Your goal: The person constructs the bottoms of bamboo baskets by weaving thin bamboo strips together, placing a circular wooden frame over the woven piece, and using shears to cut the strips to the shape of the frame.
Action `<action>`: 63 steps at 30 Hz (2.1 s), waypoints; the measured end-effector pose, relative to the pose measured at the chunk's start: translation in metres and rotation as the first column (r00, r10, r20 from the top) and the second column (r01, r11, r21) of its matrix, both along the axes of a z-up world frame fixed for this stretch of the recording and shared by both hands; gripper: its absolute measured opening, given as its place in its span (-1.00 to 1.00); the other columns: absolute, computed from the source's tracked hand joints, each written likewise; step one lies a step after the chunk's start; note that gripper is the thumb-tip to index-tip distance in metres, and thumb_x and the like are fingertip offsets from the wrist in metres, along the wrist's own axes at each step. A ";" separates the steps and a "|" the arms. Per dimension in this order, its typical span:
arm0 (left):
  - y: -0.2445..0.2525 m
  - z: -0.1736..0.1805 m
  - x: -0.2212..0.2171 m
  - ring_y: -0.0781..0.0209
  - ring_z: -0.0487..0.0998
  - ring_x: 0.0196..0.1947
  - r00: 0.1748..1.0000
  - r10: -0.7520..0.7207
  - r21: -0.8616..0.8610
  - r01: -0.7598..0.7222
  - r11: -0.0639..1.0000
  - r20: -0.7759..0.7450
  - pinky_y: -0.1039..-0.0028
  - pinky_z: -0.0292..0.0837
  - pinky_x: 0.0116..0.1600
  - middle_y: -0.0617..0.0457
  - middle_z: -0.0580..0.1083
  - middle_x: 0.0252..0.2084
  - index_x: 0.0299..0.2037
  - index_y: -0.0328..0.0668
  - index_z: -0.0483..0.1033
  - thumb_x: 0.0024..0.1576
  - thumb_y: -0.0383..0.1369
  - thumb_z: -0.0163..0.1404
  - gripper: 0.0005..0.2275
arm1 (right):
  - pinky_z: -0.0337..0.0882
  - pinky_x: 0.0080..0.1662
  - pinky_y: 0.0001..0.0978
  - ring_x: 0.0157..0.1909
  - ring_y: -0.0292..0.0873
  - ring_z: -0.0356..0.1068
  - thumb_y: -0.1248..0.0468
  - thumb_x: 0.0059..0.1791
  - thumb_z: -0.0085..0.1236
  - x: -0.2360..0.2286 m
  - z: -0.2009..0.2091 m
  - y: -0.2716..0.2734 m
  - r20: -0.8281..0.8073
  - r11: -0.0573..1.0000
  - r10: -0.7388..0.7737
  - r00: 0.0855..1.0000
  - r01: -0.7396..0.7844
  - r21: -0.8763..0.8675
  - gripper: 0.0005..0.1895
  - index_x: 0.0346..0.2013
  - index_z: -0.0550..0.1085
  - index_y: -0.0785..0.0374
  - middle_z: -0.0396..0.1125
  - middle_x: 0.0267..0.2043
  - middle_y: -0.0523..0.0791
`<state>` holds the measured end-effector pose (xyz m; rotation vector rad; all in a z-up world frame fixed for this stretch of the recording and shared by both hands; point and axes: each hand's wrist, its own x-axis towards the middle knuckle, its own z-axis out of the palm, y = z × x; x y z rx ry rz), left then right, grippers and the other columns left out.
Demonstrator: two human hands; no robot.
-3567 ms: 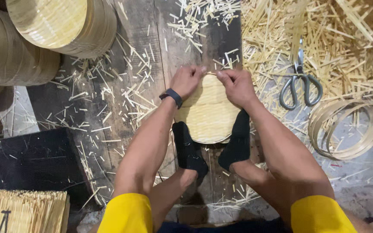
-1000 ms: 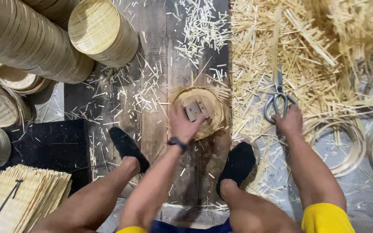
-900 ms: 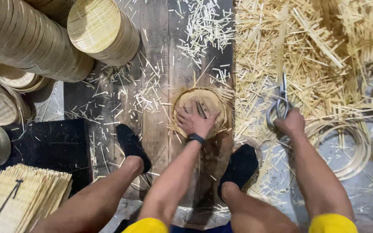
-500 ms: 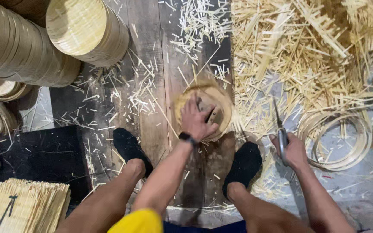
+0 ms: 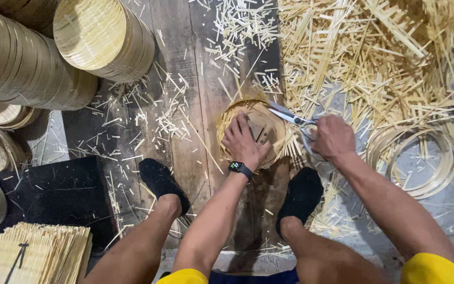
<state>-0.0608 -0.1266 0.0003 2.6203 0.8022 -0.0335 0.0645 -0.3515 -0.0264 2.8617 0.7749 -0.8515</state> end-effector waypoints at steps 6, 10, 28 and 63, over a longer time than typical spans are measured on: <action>0.000 0.004 0.003 -0.25 0.23 0.16 0.991 -0.133 -0.024 0.133 0.991 -0.019 -0.13 0.08 0.21 -0.22 0.21 0.27 0.42 -0.18 0.01 -0.31 0.01 0.41 0.09 | 0.47 -0.13 -0.11 -0.17 -0.01 0.38 -0.30 -0.05 0.06 0.005 0.003 0.002 0.210 0.992 0.108 0.972 -0.118 0.036 -0.28 -0.11 0.48 0.36 0.36 -0.22 0.04; 0.000 0.013 0.002 -0.22 0.25 0.15 0.987 -0.159 -0.037 0.159 0.987 -0.006 -0.11 0.09 0.22 -0.15 0.23 0.26 0.42 -0.16 0.03 -0.43 -0.08 0.43 0.14 | 0.49 -0.20 -0.12 -0.20 -0.02 0.38 -0.33 0.01 0.02 0.011 0.001 0.016 0.096 0.997 0.077 0.992 -0.075 -0.022 -0.25 -0.04 0.47 0.37 0.35 -0.26 0.06; 0.050 0.023 0.004 -0.16 0.28 0.15 0.757 -0.650 -0.176 0.650 0.740 0.064 -0.04 0.10 0.25 -0.09 0.30 0.25 0.38 -0.08 0.11 -0.40 -0.14 0.40 0.04 | 0.45 -0.13 -0.06 -0.23 0.03 0.33 -0.26 -0.13 0.15 0.016 -0.006 0.004 0.236 0.969 0.124 0.964 -0.169 0.180 -0.31 -0.09 0.49 0.32 0.30 -0.30 0.08; 0.036 0.022 -0.020 -0.03 0.34 0.32 0.807 -0.577 -0.124 0.590 0.798 0.126 -0.06 0.03 0.32 -0.14 0.25 0.37 0.14 0.26 0.53 -0.25 -0.46 0.18 -0.37 | 0.45 -0.22 -0.24 -0.26 -0.10 0.36 -0.17 0.07 -0.01 0.024 0.004 0.017 0.052 0.971 0.237 0.970 -0.234 -0.053 -0.47 -0.15 0.48 0.28 0.34 -0.30 0.01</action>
